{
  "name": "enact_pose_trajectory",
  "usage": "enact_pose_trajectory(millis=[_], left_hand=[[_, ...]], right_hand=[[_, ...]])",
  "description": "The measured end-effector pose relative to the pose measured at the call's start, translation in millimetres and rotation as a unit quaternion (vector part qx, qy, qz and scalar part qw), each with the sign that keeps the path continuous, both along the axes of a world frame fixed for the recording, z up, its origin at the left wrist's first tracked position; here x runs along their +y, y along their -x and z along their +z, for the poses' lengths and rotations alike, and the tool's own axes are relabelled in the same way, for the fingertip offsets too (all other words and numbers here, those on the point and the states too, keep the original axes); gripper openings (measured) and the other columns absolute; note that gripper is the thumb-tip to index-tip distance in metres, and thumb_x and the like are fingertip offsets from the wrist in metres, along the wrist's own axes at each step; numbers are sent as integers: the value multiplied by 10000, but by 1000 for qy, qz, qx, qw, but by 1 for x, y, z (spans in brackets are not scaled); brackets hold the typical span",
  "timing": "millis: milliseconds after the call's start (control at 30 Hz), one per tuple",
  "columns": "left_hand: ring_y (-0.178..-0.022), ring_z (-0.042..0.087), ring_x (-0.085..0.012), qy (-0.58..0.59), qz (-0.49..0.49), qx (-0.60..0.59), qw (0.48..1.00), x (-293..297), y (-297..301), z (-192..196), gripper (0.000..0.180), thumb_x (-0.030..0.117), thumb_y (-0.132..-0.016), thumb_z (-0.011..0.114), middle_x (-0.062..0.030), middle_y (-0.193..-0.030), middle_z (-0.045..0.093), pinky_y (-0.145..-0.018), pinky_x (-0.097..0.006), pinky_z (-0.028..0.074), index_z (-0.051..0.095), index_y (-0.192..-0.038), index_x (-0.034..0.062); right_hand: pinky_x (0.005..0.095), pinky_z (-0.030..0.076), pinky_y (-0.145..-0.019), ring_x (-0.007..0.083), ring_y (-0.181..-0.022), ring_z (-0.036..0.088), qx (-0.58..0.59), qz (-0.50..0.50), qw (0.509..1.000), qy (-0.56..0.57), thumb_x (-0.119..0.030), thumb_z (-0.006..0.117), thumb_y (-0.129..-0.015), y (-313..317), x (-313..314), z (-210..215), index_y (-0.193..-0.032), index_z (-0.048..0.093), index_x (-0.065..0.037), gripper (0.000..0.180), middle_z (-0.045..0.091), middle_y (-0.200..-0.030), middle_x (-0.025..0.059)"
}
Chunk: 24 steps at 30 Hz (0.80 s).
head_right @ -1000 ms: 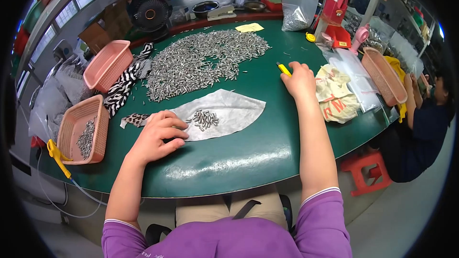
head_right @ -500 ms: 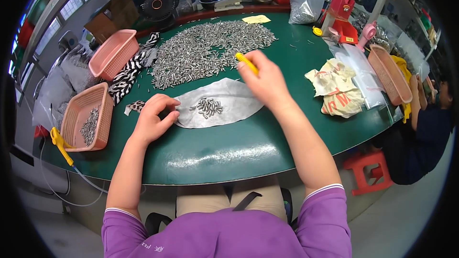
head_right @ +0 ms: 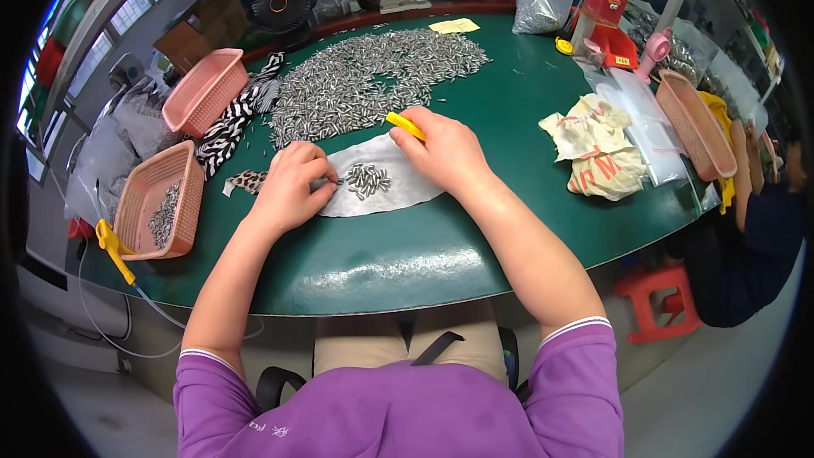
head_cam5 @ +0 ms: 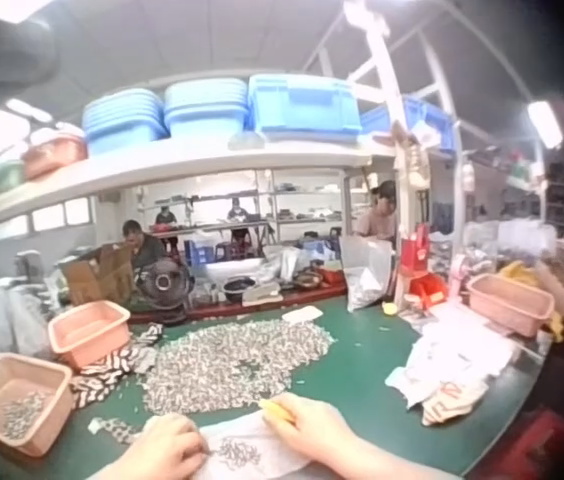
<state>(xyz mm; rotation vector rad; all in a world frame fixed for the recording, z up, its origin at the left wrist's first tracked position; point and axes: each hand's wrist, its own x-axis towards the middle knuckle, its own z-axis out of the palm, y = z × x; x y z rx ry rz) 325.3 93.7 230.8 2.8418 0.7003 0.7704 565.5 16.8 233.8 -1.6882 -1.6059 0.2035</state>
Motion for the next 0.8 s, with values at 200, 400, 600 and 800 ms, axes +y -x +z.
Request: enact_pose_trajectory(millis=[200, 400, 600, 800], left_hand=[[-954, 526, -251, -31, 2, 44, 999, 3, -7, 6, 115, 84, -684, 690, -51, -868, 551, -855, -370, 402, 607, -762, 72], [-873, 540, -262, 18, 23, -30, 999, -2, -1, 0, 108, 61, -702, 653, -76, -816, 550, -801, -346, 436, 579, -780, 49], [-794, 543, -108, 448, 30, -249, 858, 7, 9, -6, 50, 47, -808, 605, -20, -883, 574, -732, -246, 437, 582, -852, 40], [-820, 531, -50, 231, 27, -98, 968, 5, 10, -1, 91, 55, -869, 584, 18, -922, 585, -709, -224, 444, 597, -959, 44]], right_hand=[[406, 511, -740, 324, -846, 645, 2, -1, 1000, -7, -338, 604, -877, -1, 1, 1, -1055, 624, -113, 288, 674, -907, 124], [406, 507, -738, 326, -852, 641, 7, -6, 1000, -10, -346, 592, -884, -1, 0, 3, -1057, 621, -105, 298, 671, -907, 123], [405, 501, -729, 335, -845, 635, 33, 16, 999, -26, -367, 544, -922, 4, 0, 1, -1057, 617, -94, 313, 669, -908, 122], [402, 500, -731, 332, -850, 634, 33, 14, 999, 10, -364, 536, -930, 1, 1, -1, -1060, 619, -92, 312, 666, -908, 130]])
